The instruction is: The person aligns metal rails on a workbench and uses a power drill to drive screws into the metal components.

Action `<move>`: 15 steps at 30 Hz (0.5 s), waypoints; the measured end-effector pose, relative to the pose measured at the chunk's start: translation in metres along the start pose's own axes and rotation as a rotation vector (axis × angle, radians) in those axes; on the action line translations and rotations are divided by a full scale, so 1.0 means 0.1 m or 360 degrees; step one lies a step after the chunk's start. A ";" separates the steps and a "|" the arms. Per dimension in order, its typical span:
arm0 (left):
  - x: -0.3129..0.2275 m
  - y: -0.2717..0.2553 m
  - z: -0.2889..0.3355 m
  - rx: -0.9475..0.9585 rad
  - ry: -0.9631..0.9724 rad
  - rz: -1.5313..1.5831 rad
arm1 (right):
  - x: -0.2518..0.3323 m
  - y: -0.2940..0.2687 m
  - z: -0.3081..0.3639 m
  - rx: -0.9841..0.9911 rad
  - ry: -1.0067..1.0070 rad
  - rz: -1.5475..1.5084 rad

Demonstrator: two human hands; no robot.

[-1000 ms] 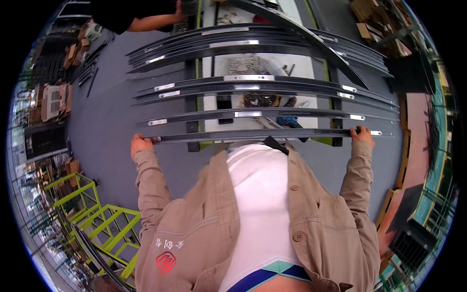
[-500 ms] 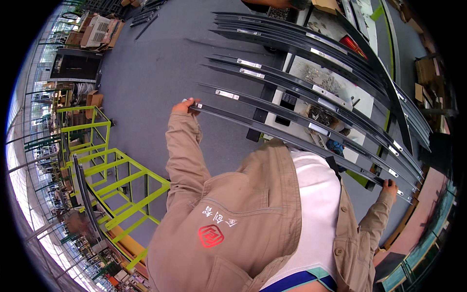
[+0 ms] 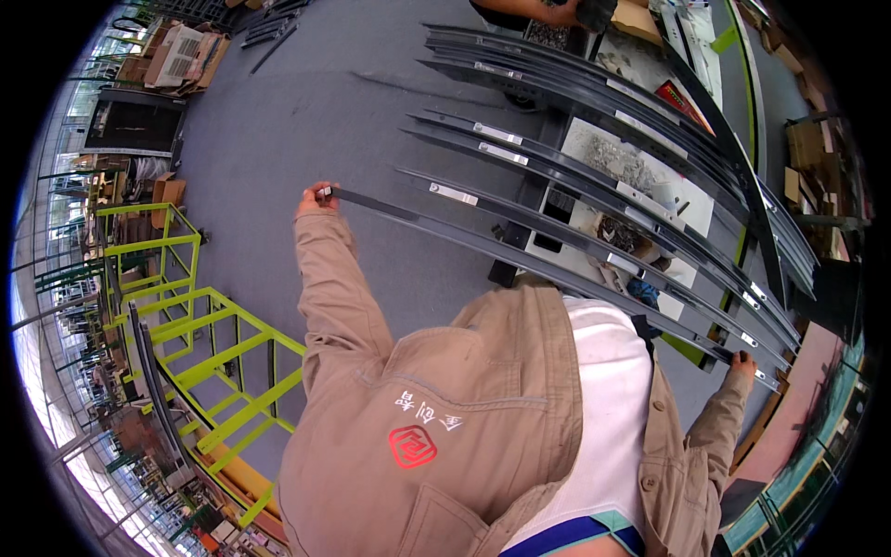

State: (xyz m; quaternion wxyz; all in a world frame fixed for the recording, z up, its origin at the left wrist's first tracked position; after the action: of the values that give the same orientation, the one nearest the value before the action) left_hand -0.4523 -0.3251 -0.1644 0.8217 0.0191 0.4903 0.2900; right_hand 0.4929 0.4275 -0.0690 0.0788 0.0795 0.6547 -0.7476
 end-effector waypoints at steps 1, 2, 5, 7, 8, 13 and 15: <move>0.00 0.07 0.10 -0.0042 -0.0043 -0.0015 | 0.05 0.05 0.05 -0.0002 0.0015 0.0010; 0.01 0.18 0.27 -0.0071 -0.0086 -0.0027 | 0.14 0.09 0.15 -0.0009 0.0039 0.0012; 0.09 0.30 0.50 -0.0200 -0.0128 0.0150 | 0.33 0.06 0.24 0.0020 0.0103 0.0001; 0.30 0.31 0.40 -0.0142 -0.0347 0.0304 | 0.34 0.04 0.29 0.0038 0.0153 0.0032; 0.41 0.25 0.20 -0.0037 -0.0563 0.0371 | 0.30 0.03 0.27 0.0028 0.0139 0.0010; 0.23 -0.21 -0.52 -0.0129 -0.0387 0.0000 | 0.35 -0.11 0.37 -0.0021 0.0107 -0.0113; -0.04 -0.42 -0.79 -0.0227 -0.0138 -0.0263 | 0.44 -0.17 0.43 -0.0025 0.0111 -0.0079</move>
State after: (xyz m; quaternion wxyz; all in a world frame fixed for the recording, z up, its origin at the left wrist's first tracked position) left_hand -0.4989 -0.3821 -0.2150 0.8626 -0.0672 0.4322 0.2543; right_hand 0.4450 0.3866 -0.0565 0.0378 0.0887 0.6647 -0.7408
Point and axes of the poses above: each hand's wrist, its own z-axis away from the middle knuckle, its own y-axis out of the palm, x = y × z, the point moved 8 cm from there along -z, towards the middle knuckle, and after that the axes turned 6 degrees about -x, right-handed, at the moved point
